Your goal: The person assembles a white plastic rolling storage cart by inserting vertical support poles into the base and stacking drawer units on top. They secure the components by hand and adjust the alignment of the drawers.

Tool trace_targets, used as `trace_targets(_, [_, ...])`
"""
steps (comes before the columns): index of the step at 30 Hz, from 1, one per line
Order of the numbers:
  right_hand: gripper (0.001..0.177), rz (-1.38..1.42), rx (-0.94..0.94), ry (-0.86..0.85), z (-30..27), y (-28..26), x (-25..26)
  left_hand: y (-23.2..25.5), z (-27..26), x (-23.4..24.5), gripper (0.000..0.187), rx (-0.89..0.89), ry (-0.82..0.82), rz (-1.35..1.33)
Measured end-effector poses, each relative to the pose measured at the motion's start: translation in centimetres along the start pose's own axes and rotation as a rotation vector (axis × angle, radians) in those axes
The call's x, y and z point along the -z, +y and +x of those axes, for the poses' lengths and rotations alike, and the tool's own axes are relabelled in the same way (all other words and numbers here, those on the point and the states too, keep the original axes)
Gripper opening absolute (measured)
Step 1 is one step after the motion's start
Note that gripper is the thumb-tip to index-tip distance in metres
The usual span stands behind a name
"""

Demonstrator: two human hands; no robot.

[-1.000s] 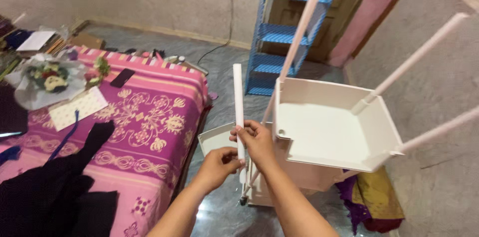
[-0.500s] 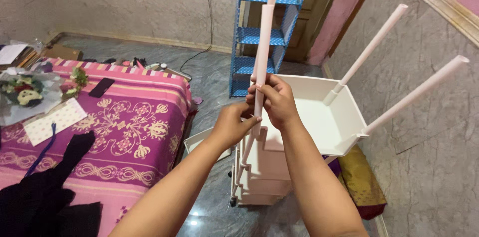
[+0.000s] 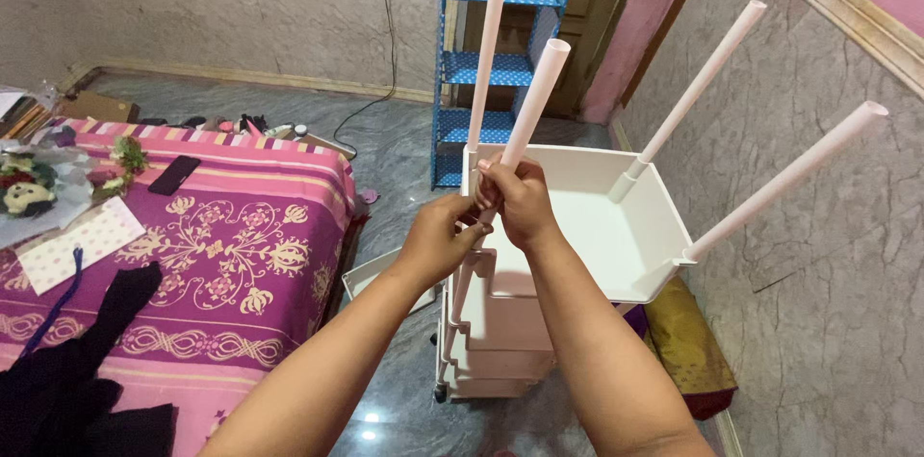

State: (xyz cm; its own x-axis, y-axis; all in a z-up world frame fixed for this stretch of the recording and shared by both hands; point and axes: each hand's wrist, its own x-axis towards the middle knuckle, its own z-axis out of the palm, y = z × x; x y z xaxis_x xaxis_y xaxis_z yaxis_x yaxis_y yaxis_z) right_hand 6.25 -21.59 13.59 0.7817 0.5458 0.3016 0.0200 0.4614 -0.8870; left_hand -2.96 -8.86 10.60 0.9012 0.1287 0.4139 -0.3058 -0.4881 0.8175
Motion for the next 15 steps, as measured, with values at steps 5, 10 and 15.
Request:
trace_targets(5, [0.033,-0.132,-0.011,-0.052,-0.2,-0.1,-0.4,-0.6,-0.3,0.1,0.021,-0.048,0.033,0.005])
trace_targets(10, [0.036,-0.168,-0.057,-0.174,0.5,-0.1,-0.9,-1.4,-0.6,0.2,0.024,-0.073,0.073,0.025])
trace_targets(15, [0.038,-0.213,-0.079,-0.274,0.9,-0.2,-0.8,-1.7,-0.6,-0.1,0.023,0.050,0.026,-0.074])
